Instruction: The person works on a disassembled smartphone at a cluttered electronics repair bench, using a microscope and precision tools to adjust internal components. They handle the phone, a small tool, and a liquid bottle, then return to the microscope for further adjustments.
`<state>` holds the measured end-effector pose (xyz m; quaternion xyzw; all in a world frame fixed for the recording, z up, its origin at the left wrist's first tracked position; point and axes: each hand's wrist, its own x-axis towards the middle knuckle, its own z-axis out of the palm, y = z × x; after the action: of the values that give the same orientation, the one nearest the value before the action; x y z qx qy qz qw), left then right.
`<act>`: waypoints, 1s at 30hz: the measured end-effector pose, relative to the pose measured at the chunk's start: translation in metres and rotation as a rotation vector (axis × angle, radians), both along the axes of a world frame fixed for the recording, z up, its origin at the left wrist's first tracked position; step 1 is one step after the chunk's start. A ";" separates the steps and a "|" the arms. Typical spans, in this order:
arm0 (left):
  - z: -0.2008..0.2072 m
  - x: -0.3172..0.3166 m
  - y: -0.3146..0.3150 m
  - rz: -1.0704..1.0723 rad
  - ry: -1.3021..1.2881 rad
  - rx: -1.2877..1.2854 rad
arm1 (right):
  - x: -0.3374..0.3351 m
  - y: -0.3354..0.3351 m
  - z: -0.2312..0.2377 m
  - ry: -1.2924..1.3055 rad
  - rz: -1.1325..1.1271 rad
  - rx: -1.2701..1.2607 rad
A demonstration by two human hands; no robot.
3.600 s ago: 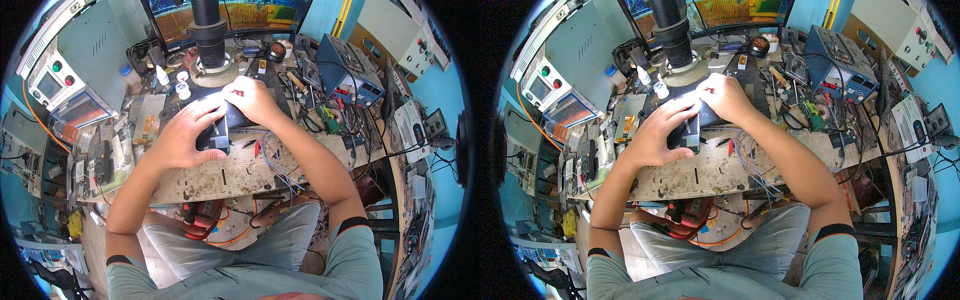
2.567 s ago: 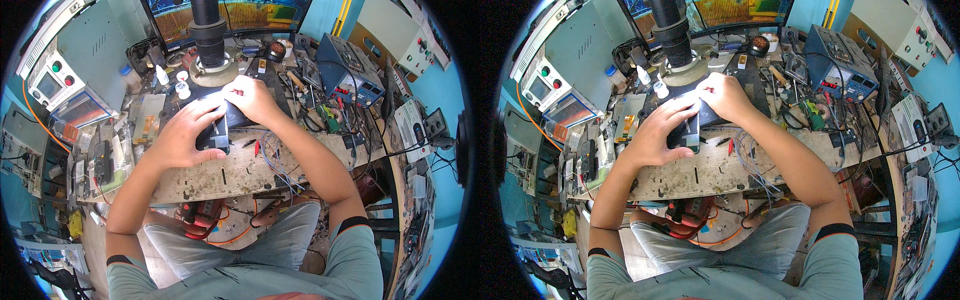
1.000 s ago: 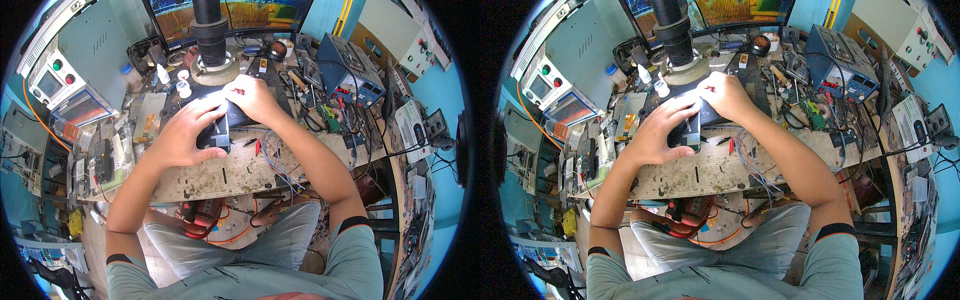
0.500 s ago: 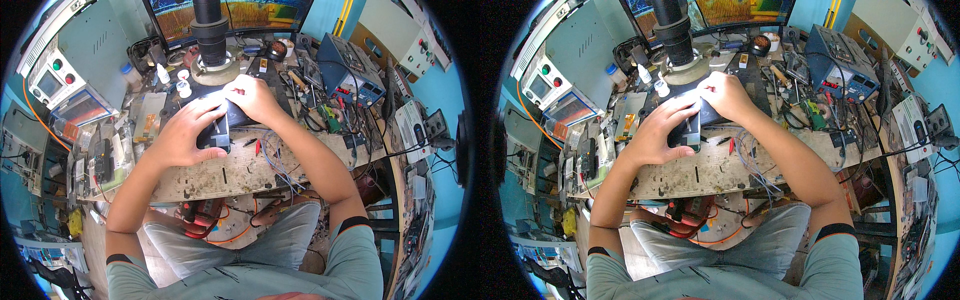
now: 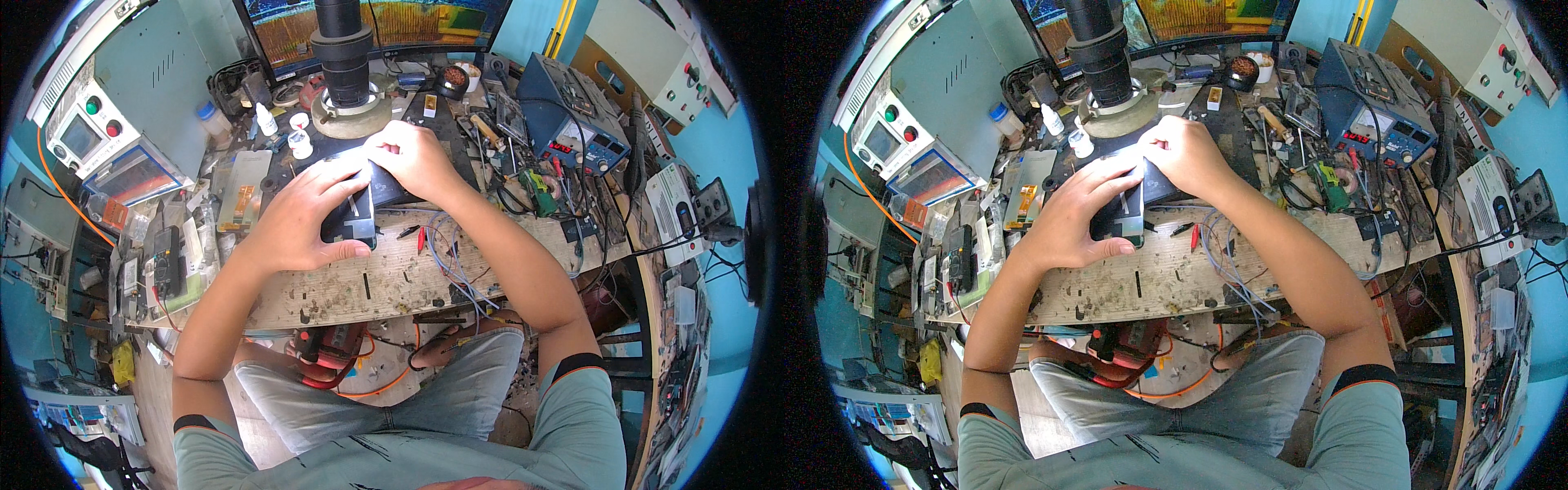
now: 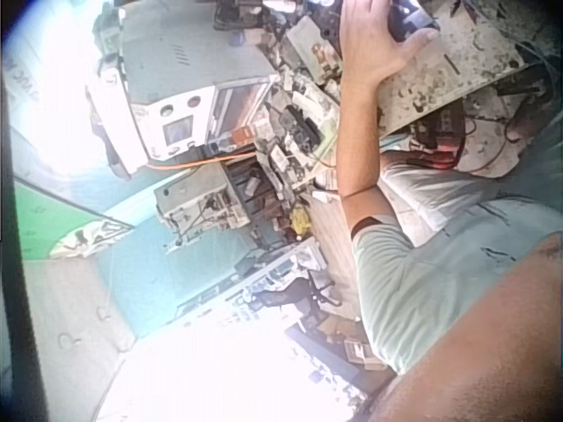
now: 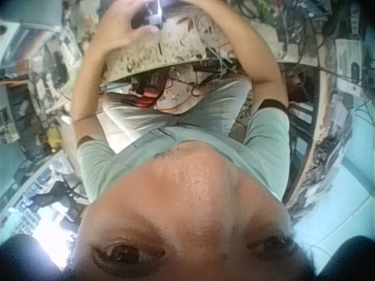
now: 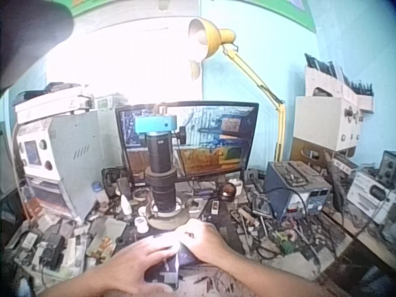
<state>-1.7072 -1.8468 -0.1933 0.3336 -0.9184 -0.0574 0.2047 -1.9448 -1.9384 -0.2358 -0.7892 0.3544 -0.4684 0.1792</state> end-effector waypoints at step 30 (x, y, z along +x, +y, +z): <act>0.002 -0.001 0.001 0.009 -0.008 0.021 | 0.000 0.001 0.002 0.008 0.000 0.005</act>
<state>-1.7083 -1.8457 -0.1908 0.3401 -0.9171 -0.0649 0.1976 -1.9448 -1.9374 -0.2342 -0.7905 0.3564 -0.4644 0.1798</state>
